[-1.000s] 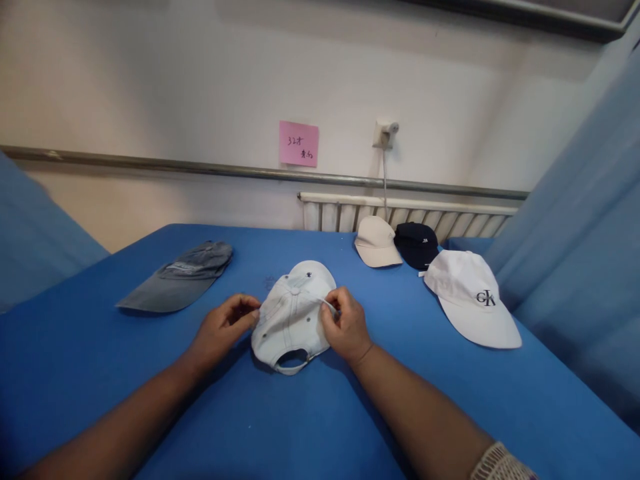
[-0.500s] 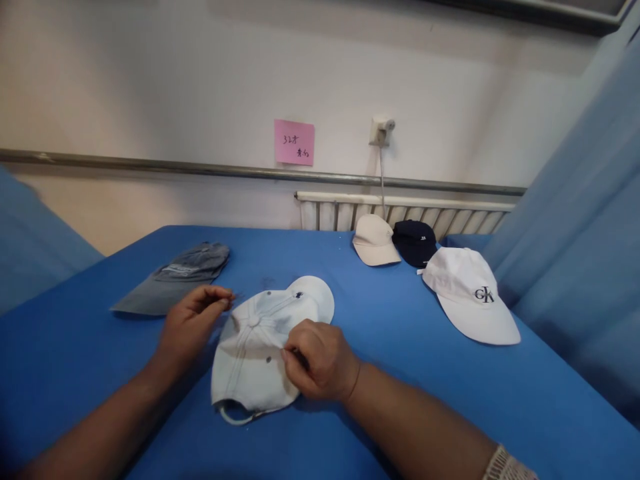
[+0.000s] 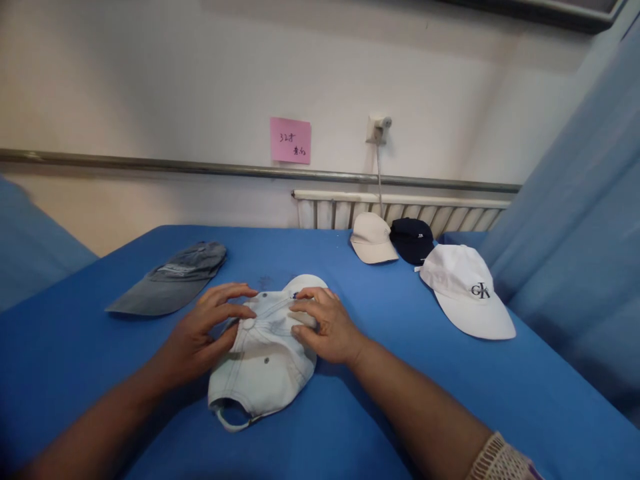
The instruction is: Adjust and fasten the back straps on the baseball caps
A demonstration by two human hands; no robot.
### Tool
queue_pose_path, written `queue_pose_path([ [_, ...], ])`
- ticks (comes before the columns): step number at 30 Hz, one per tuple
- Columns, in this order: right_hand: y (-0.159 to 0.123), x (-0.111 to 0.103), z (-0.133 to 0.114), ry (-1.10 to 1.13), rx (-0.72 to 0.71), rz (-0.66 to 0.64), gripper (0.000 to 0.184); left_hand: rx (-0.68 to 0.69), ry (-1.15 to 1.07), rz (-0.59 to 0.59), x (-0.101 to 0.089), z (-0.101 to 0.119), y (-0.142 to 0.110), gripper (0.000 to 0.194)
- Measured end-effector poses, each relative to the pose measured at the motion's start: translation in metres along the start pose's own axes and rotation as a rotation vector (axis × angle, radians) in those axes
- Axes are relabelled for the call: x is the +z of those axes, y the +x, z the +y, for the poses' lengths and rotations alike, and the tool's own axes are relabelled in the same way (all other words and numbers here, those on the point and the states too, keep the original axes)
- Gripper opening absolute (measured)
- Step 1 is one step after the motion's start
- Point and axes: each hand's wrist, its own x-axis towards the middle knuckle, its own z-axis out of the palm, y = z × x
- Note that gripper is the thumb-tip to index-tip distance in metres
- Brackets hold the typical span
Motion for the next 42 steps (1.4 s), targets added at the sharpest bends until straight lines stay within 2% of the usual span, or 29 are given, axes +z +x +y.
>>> queue_pose_path([
  [5,-0.002,-0.012,0.001,-0.114,0.016,-0.176,0.028,0.017,0.014,0.075,0.004,-0.002,0.0,0.021],
  [10,-0.002,-0.01,0.002,-0.188,-0.005,-0.212,0.009,0.021,-0.004,0.15,0.009,-0.003,-0.001,0.02],
  [12,-0.003,-0.007,0.002,-0.16,-0.023,-0.156,0.011,0.004,-0.014,0.163,0.01,-0.003,-0.001,0.019],
  [16,-0.009,-0.003,-0.002,-0.013,-0.039,0.194,0.015,-0.067,-0.023,0.222,0.01,-0.001,-0.003,0.017],
  [18,-0.011,-0.003,-0.005,0.039,-0.056,0.277,0.013,-0.109,-0.039,0.238,0.011,0.001,-0.003,0.016],
  [21,-0.011,-0.004,-0.009,0.064,-0.092,0.218,0.012,-0.141,-0.071,0.239,0.013,0.002,-0.003,0.013],
  [25,-0.006,-0.004,-0.014,-0.009,-0.117,0.129,0.021,-0.133,-0.106,0.199,0.016,0.006,-0.003,0.009],
  [28,-0.005,-0.002,-0.017,-0.077,-0.133,0.077,0.014,-0.124,-0.139,0.208,0.014,0.01,-0.003,0.009],
  [30,-0.006,0.001,-0.019,-0.101,-0.141,0.119,0.008,-0.109,-0.165,0.223,0.012,0.013,-0.004,0.011],
  [34,-0.008,0.003,-0.023,-0.144,-0.184,0.279,0.012,-0.034,-0.149,0.181,0.005,0.019,-0.006,0.026],
  [37,-0.009,0.003,-0.027,-0.159,-0.236,0.282,0.013,-0.009,-0.089,0.133,0.005,0.022,-0.006,0.033],
  [42,-0.01,0.003,-0.037,-0.091,-0.247,0.238,0.011,-0.028,-0.077,0.156,0.007,0.024,-0.005,0.02],
])
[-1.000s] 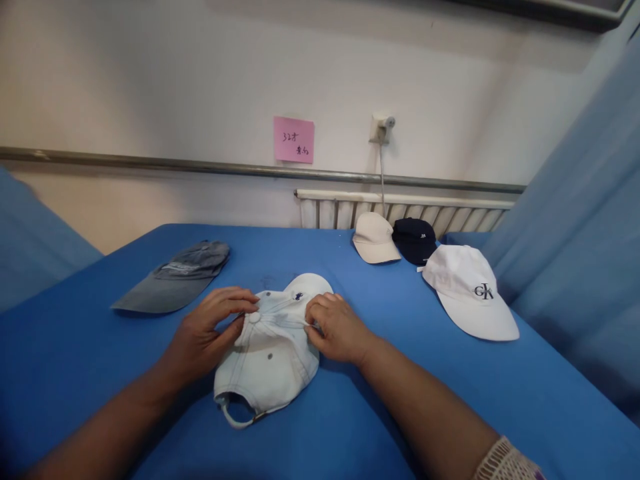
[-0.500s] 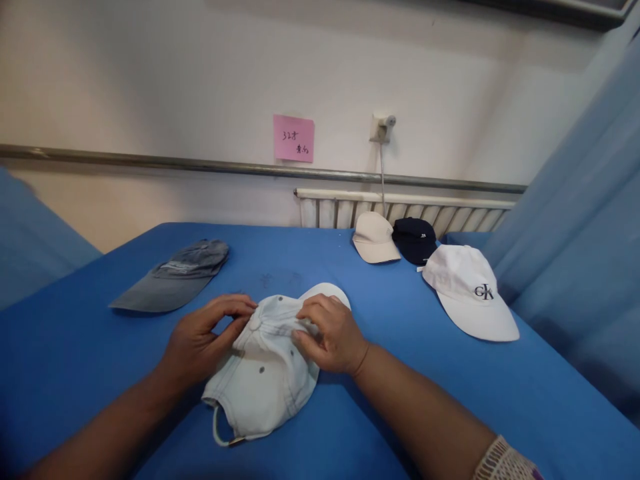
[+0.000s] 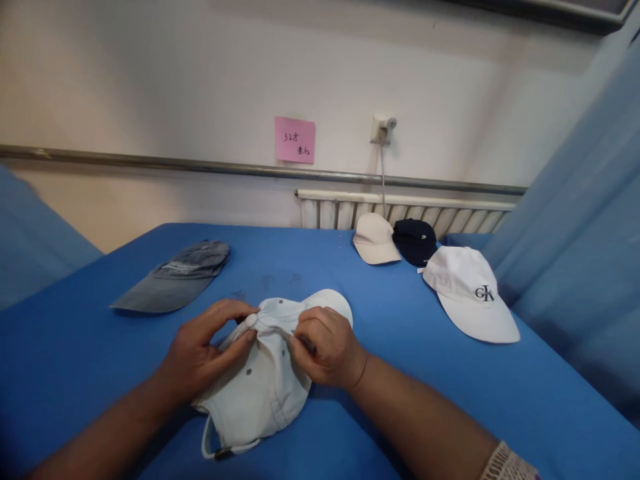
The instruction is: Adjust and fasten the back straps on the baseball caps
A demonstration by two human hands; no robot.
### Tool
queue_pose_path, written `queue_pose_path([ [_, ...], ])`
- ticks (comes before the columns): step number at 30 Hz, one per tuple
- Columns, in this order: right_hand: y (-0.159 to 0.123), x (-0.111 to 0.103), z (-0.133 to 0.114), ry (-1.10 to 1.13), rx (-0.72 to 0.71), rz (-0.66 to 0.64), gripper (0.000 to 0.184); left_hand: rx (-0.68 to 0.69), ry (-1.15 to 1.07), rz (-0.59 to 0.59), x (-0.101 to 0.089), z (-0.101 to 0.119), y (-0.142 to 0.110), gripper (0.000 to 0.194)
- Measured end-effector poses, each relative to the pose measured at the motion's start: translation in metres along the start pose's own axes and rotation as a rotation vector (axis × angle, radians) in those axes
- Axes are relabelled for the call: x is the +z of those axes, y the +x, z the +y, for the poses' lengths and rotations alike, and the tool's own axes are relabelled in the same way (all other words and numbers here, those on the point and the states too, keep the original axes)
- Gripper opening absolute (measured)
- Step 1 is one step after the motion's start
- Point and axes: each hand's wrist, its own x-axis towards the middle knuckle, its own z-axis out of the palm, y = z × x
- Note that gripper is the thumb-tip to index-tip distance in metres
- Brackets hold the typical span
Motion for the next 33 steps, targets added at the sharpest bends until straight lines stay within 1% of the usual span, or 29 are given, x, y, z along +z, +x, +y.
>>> queue_pose_path([
  [3,0.001,-0.002,-0.008,0.069,0.006,-0.021,0.011,-0.02,-0.025,0.022,-0.001,-0.001,-0.001,0.021],
  [5,0.002,-0.004,-0.01,0.095,0.007,-0.043,0.012,-0.048,-0.062,-0.004,-0.003,-0.002,-0.002,0.023],
  [9,0.004,-0.006,0.001,0.013,0.093,-0.116,0.015,-0.108,-0.141,-0.073,-0.003,-0.003,-0.001,0.023],
  [12,0.006,-0.006,0.012,-0.067,0.143,-0.242,0.022,-0.132,-0.164,-0.091,-0.001,-0.003,0.0,0.022],
  [15,0.008,-0.007,0.018,-0.117,0.139,-0.394,0.028,-0.116,-0.19,-0.126,0.002,-0.003,0.0,0.021],
  [18,0.01,-0.009,0.019,-0.175,0.117,-0.508,0.022,-0.097,-0.203,-0.14,0.005,-0.001,0.0,0.02],
  [21,0.01,-0.011,0.018,-0.21,0.072,-0.542,0.013,-0.112,-0.192,-0.13,0.006,0.001,0.0,0.019],
  [23,0.009,-0.011,0.02,-0.181,0.052,-0.515,0.01,-0.125,-0.181,-0.113,0.005,0.001,0.0,0.019],
  [24,0.008,-0.01,0.021,-0.14,0.066,-0.476,0.01,-0.132,-0.176,-0.097,0.004,0.0,0.0,0.019],
  [25,0.006,-0.008,0.023,-0.074,0.107,-0.408,0.009,-0.144,-0.171,-0.08,0.003,-0.001,0.0,0.019],
  [27,0.003,-0.004,0.028,0.138,0.267,-0.209,0.007,-0.174,-0.16,-0.033,0.001,-0.002,0.0,0.019],
  [29,0.001,0.001,0.035,0.41,0.475,-0.03,0.006,-0.202,-0.155,0.017,-0.001,-0.004,0.0,0.02],
  [30,0.0,0.003,0.039,0.533,0.568,0.019,0.008,-0.209,-0.157,0.035,-0.001,-0.005,0.0,0.02],
  [31,0.0,0.004,0.041,0.63,0.64,0.04,0.011,-0.212,-0.161,0.045,-0.001,-0.005,0.001,0.02],
  [33,-0.001,0.003,0.044,0.728,0.711,0.023,0.017,-0.21,-0.176,0.047,0.0,-0.005,0.0,0.02],
])
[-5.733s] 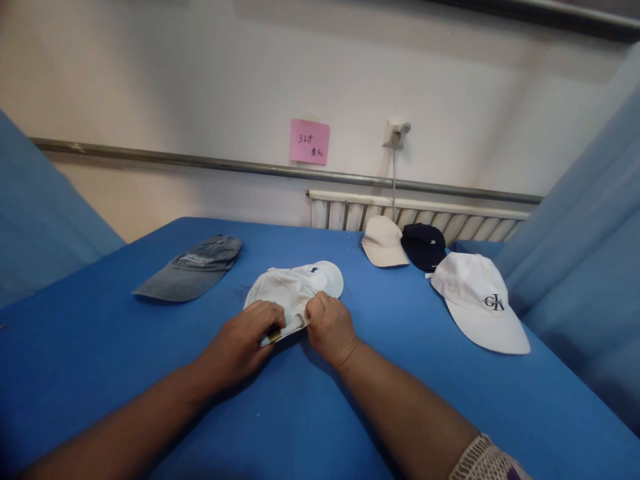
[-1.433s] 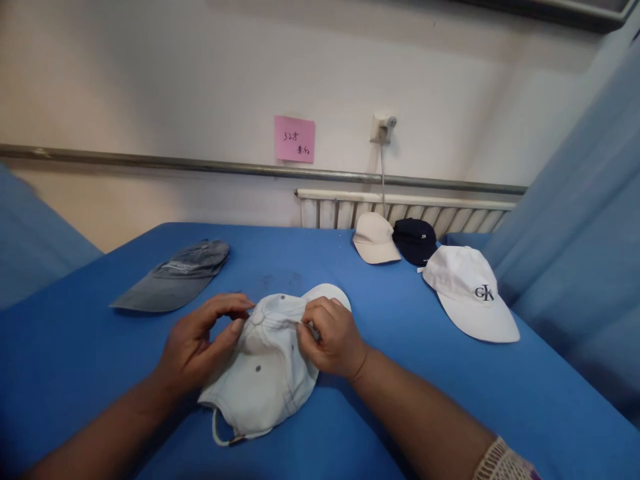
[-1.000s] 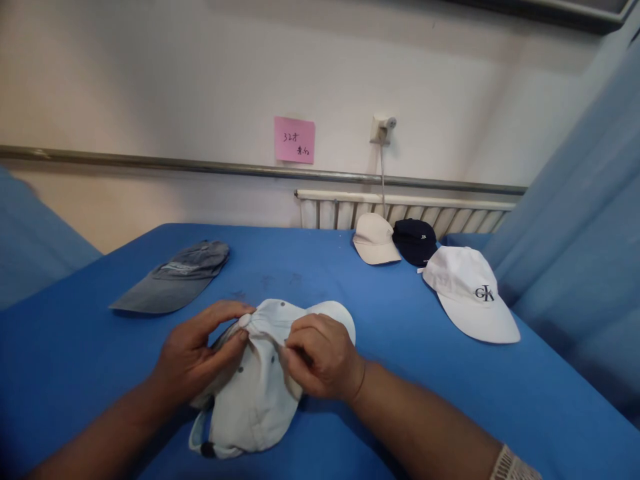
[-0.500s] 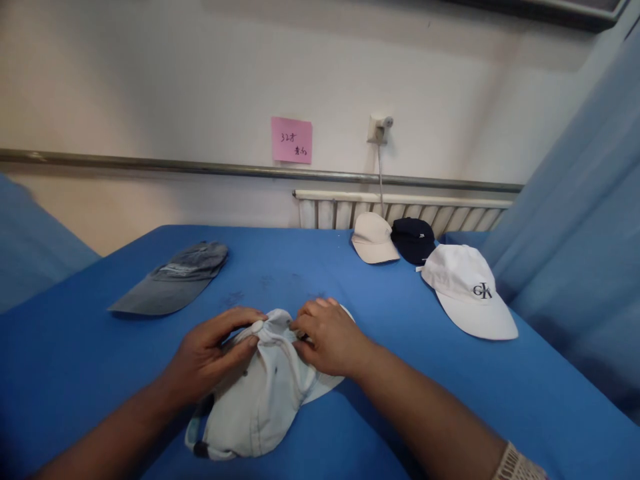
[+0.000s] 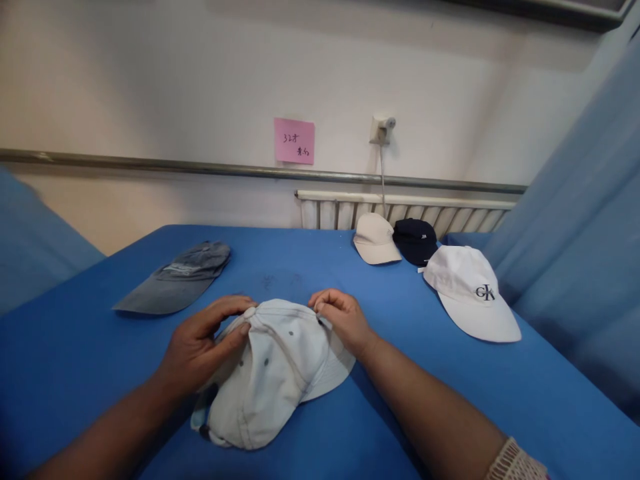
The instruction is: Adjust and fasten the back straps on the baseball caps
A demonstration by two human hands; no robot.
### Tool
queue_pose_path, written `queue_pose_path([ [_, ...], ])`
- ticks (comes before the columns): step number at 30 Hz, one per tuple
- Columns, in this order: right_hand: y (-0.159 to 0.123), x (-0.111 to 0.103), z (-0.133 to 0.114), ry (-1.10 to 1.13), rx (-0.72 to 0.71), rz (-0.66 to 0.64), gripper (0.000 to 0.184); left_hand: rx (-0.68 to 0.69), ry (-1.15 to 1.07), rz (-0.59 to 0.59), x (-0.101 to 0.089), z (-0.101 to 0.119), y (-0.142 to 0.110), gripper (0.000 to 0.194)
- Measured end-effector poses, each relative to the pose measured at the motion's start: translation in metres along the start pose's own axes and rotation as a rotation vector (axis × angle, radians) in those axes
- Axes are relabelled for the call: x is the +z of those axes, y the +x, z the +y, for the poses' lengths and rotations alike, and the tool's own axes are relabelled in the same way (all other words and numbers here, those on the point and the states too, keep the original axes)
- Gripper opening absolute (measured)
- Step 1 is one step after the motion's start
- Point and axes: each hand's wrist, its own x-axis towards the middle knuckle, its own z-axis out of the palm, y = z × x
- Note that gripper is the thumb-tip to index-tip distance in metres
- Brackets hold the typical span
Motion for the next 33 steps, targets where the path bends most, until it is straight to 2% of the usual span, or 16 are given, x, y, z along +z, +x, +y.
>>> queue_pose_path([
  [2,-0.001,-0.002,-0.003,-0.047,-0.025,-0.03,0.019,-0.016,-0.018,-0.003,0.0,0.0,-0.001,0.023],
  [6,-0.005,-0.001,-0.014,-0.335,-0.215,-0.119,0.012,-0.13,-0.106,0.033,-0.003,-0.001,-0.002,0.026],
  [10,-0.009,0.004,-0.016,-0.484,-0.309,-0.139,0.0,-0.233,-0.211,0.147,-0.007,-0.001,0.002,0.024],
  [12,-0.01,0.005,-0.014,-0.496,-0.328,-0.119,0.005,-0.264,-0.235,0.19,-0.008,-0.001,0.004,0.023],
  [15,-0.009,0.001,-0.009,-0.479,-0.333,0.018,0.009,-0.286,-0.207,0.2,-0.008,-0.003,0.006,0.024],
  [20,-0.002,-0.014,0.001,-0.423,-0.243,0.397,0.013,-0.315,-0.056,0.237,-0.012,-0.012,0.009,0.026],
  [23,0.002,-0.02,0.007,-0.349,-0.152,0.546,0.015,-0.381,0.052,0.164,-0.013,-0.018,0.011,0.036],
  [25,0.003,-0.021,0.008,-0.318,-0.121,0.567,0.016,-0.433,0.058,0.053,-0.008,-0.023,0.012,0.039],
  [27,0.003,-0.018,0.007,-0.312,-0.111,0.554,0.017,-0.493,0.008,-0.011,-0.001,-0.029,0.012,0.039],
  [33,-0.003,-0.005,0.002,-0.237,-0.064,0.516,0.019,-0.671,-0.247,0.054,0.015,-0.042,0.01,0.046],
])
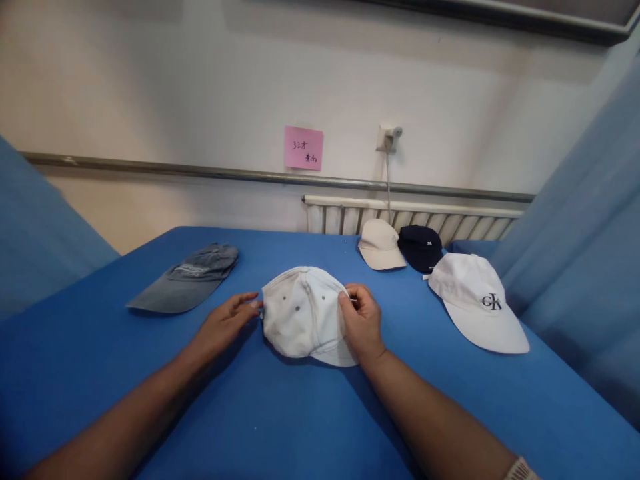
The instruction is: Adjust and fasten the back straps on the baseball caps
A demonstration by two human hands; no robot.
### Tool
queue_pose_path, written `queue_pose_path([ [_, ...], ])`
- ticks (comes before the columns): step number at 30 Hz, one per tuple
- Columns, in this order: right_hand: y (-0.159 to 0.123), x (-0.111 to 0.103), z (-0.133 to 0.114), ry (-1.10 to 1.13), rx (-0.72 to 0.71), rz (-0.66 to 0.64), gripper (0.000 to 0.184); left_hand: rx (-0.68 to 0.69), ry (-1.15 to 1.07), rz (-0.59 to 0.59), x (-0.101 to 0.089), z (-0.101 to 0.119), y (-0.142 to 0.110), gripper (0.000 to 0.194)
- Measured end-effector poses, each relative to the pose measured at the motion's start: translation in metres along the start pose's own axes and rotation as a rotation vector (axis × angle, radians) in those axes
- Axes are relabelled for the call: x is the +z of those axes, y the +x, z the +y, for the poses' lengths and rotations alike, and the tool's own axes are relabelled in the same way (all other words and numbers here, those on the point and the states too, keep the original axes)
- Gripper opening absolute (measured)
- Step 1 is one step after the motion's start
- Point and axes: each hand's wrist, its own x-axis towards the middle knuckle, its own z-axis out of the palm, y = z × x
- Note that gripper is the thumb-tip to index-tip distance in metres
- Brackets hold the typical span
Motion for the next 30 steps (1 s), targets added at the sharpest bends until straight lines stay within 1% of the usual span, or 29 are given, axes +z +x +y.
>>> queue_pose_path([
  [3,-0.002,0.002,0.001,-0.021,0.014,-0.013,0.018,-0.075,-0.165,-0.038,-0.002,0.003,-0.002,0.045],
  [5,-0.002,0.003,0.003,-0.054,-0.002,-0.031,0.017,-0.123,-0.299,-0.073,-0.006,0.007,-0.002,0.04],
  [7,-0.002,0.002,0.004,-0.098,-0.048,-0.056,0.014,-0.18,-0.459,-0.117,-0.009,0.01,-0.001,0.03],
  [9,-0.002,0.002,0.004,-0.142,-0.116,-0.081,0.012,-0.265,-0.623,-0.157,-0.011,0.01,0.002,0.021],
  [11,-0.003,0.002,0.003,-0.181,-0.171,-0.108,0.01,-0.359,-0.756,-0.175,-0.012,0.009,0.006,0.02],
  [14,-0.005,0.002,0.0,-0.209,-0.192,-0.138,0.01,-0.45,-0.84,-0.165,-0.012,0.006,0.011,0.024],
  [17,-0.003,0.002,-0.001,-0.23,-0.163,-0.157,0.015,-0.46,-0.826,-0.123,-0.01,0.004,0.012,0.023],
  [19,0.003,-0.001,-0.001,-0.302,-0.112,-0.182,0.019,-0.447,-0.797,-0.091,-0.01,0.004,0.013,0.022],
  [20,0.007,-0.004,0.0,-0.374,-0.074,-0.195,0.022,-0.441,-0.782,-0.08,-0.01,0.003,0.013,0.021],
  [22,0.017,-0.013,0.001,-0.579,0.024,-0.224,0.024,-0.432,-0.742,-0.059,-0.011,0.001,0.015,0.018],
  [24,0.027,-0.026,0.003,-0.799,0.13,-0.285,0.026,-0.408,-0.686,-0.025,-0.012,-0.003,0.016,0.017],
  [26,0.035,-0.04,0.006,-0.93,0.206,-0.337,0.027,-0.371,-0.629,0.011,-0.012,-0.007,0.017,0.017],
  [27,0.039,-0.045,0.008,-0.939,0.242,-0.343,0.026,-0.355,-0.604,0.027,-0.013,-0.009,0.017,0.018],
  [28,0.041,-0.049,0.01,-0.889,0.302,-0.344,0.026,-0.345,-0.586,0.039,-0.013,-0.01,0.017,0.019],
  [30,0.043,-0.053,0.014,-0.667,0.472,-0.351,0.023,-0.345,-0.563,0.058,-0.013,-0.011,0.017,0.022],
])
